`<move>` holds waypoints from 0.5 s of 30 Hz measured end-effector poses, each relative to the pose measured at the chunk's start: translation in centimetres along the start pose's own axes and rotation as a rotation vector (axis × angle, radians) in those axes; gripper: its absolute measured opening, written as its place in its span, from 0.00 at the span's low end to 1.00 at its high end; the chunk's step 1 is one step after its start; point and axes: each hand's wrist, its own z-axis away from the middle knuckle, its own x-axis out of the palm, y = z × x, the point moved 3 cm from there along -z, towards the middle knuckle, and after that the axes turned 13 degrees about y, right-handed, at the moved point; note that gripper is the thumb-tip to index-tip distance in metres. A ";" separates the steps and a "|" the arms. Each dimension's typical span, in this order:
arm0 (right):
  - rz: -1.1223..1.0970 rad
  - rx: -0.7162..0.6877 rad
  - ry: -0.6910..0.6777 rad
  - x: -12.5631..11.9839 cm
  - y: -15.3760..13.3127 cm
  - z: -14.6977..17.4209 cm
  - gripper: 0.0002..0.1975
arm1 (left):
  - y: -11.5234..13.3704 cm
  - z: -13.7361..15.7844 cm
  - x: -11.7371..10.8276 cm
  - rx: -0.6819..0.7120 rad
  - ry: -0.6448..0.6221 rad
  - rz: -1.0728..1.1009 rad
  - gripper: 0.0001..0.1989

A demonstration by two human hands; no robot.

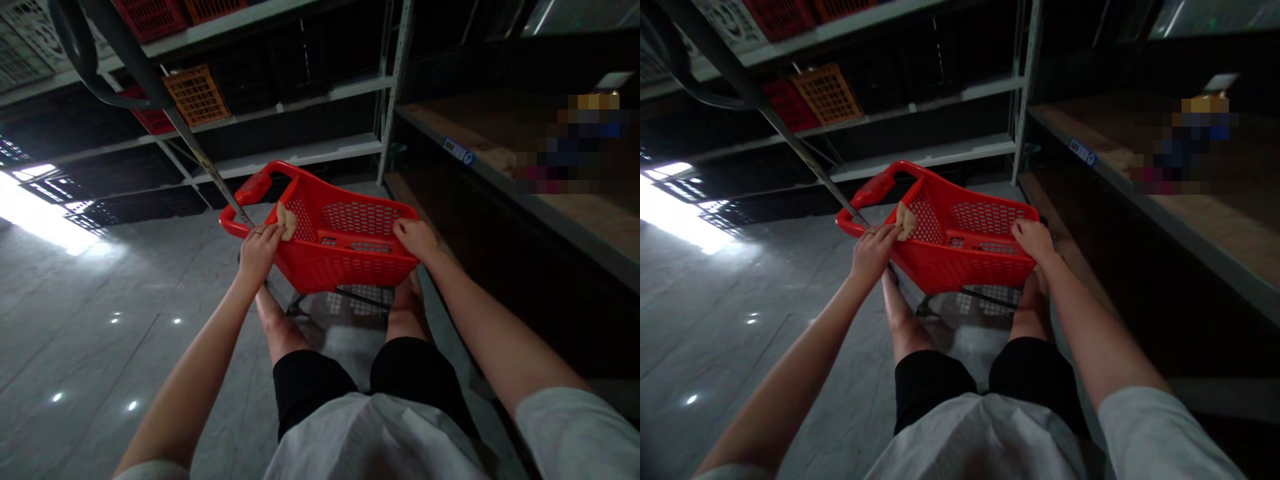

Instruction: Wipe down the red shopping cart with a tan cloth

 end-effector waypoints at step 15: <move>0.098 -0.270 -0.091 2.8 -5.2 0.8 0.20 | 9.7 -4.7 9.0 0.239 -0.065 0.299 0.22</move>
